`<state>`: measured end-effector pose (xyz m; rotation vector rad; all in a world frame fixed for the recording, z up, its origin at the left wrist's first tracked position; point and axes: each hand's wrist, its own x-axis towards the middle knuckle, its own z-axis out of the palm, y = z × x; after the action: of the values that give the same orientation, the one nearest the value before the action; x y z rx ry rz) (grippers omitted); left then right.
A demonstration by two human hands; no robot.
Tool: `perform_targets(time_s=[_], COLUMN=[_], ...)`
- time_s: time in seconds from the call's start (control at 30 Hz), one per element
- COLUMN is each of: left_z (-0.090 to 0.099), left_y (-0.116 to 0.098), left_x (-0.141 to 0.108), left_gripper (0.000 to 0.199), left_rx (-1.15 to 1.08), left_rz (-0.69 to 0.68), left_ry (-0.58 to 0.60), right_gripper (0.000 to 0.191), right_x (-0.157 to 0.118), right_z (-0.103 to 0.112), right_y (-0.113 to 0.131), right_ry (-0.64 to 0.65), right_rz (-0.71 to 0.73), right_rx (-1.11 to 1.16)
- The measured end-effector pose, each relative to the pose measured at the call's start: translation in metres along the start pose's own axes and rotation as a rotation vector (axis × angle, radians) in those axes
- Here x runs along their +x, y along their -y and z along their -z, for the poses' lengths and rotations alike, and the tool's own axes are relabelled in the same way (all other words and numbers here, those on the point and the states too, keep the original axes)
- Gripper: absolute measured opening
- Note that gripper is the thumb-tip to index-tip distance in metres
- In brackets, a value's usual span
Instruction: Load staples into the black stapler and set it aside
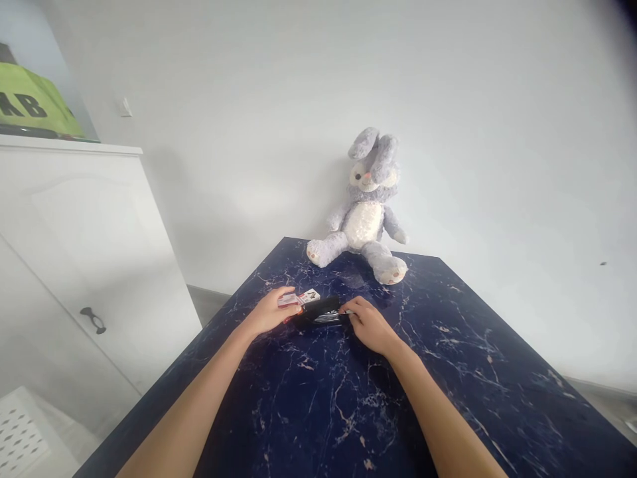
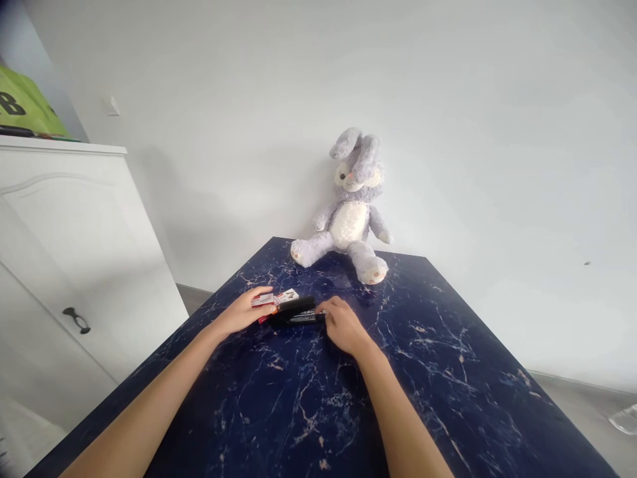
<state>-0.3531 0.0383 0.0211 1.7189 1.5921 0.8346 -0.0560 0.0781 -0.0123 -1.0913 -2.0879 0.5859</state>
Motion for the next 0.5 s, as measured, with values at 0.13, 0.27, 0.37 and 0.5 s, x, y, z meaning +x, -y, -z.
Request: perform_targets(time_s=[0.13, 0.27, 0.37, 0.5], left_z=[0.007, 0.012, 0.014, 0.009], left_y=[0.005, 0.008, 0.002, -0.017], left_x=[0.002, 0.004, 0.001, -0.009], left_gripper=[0.069, 0.036, 0.033, 0.044], left_rx=[0.083, 0.131, 0.14, 0.099], left_rz=[0.105, 0.127, 0.077, -0.017], left_ry=[-0.097, -0.117, -0.225, -0.337], right_gripper=[0.031, 0.017, 0.012, 0.029], right_x=[0.003, 0.006, 0.008, 0.009], right_z=[0.002, 0.008, 0.013, 0.018], right_y=[0.006, 0.002, -0.002, 0.001], right_ry=[-0.008, -0.059, -0.15, -0.304], right_rz=[0.023, -0.04, -0.126, -0.248], right_rx=[-0.026, 0.046, 0.151, 0.313])
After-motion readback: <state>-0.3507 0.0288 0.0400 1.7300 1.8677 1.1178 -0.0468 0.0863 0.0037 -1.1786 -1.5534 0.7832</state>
